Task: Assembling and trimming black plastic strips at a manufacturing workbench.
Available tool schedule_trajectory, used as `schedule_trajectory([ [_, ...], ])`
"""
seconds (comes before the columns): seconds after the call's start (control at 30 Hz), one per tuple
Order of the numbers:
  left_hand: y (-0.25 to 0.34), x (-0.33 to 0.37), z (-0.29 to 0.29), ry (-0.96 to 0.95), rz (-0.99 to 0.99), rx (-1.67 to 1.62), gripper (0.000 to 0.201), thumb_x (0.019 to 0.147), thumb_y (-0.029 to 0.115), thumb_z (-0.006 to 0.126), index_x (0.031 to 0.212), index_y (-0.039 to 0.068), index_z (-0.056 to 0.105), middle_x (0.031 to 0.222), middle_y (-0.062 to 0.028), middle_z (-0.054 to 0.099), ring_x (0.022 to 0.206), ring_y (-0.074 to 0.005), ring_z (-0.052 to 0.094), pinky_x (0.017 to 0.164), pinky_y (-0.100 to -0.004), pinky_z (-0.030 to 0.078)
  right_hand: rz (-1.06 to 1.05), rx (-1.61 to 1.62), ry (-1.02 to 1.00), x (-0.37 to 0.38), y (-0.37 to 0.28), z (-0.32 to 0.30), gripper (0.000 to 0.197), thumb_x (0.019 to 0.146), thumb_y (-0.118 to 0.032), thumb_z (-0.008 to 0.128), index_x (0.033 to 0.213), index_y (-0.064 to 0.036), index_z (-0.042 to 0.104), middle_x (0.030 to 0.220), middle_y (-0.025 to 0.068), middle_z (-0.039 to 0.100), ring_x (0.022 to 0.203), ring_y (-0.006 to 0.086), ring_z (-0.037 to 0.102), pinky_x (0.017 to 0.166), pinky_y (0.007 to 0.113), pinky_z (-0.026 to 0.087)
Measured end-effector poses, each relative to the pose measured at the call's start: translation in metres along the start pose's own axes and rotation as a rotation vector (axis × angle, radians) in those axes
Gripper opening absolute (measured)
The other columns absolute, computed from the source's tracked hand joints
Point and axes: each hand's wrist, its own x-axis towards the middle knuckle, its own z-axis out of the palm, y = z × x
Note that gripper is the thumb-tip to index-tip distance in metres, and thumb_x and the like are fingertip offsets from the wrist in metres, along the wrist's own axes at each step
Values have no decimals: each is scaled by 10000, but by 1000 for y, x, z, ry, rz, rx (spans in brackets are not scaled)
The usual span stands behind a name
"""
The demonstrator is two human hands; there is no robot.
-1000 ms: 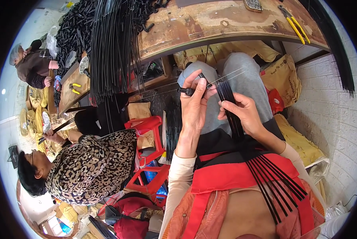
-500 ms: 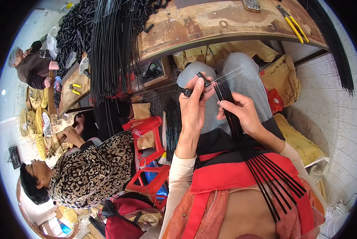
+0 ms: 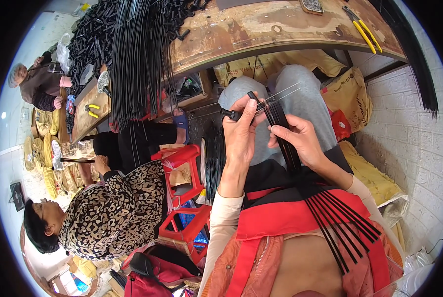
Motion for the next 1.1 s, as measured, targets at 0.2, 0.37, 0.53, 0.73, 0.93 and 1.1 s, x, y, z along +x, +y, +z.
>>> schedule_trajectory([
  [0.2,2,-4,-4,-42,-27,33,240,921,120,638,1118,-15,619,1162,-115,610,955,-182,647,762,-296,583,-2,-7,1,-3,-5,2,192,916,-149,651,987,27,625,830,61,629,713,156,649,672,286,547],
  [0.37,2,-6,-5,-46,24,58,239,911,109,651,1094,-44,639,1097,-145,653,938,-205,666,805,-329,583,-5,-8,-40,-3,-3,-2,173,915,-136,648,968,25,611,825,62,617,708,154,646,666,288,550],
  [0.53,3,-14,0,-5,14,34,301,917,121,647,1162,-45,590,1080,-146,651,952,-192,652,815,-325,573,-10,-2,-27,-3,-3,0,174,903,-132,663,965,23,615,815,56,629,705,134,645,641,260,518],
  [0.73,3,-24,5,37,109,149,181,930,113,629,1072,21,565,1058,-135,646,934,-171,645,807,-298,560,-37,-90,-2,-5,-2,2,180,893,-151,681,948,11,624,807,47,645,703,105,638,621,229,485],
  [0.93,5,-27,13,59,78,64,121,904,42,642,980,43,547,1093,-130,636,961,-165,637,809,-278,535,-30,-71,8,-4,1,-1,191,897,-168,678,950,8,625,806,43,646,710,93,632,613,221,478],
  [1.1,-5,-27,9,57,139,204,134,897,45,656,918,43,524,1143,-179,612,1057,-207,619,891,-313,504,16,-85,-13,-5,0,-4,208,903,-131,658,1050,10,617,870,40,629,729,131,645,671,252,507],
])
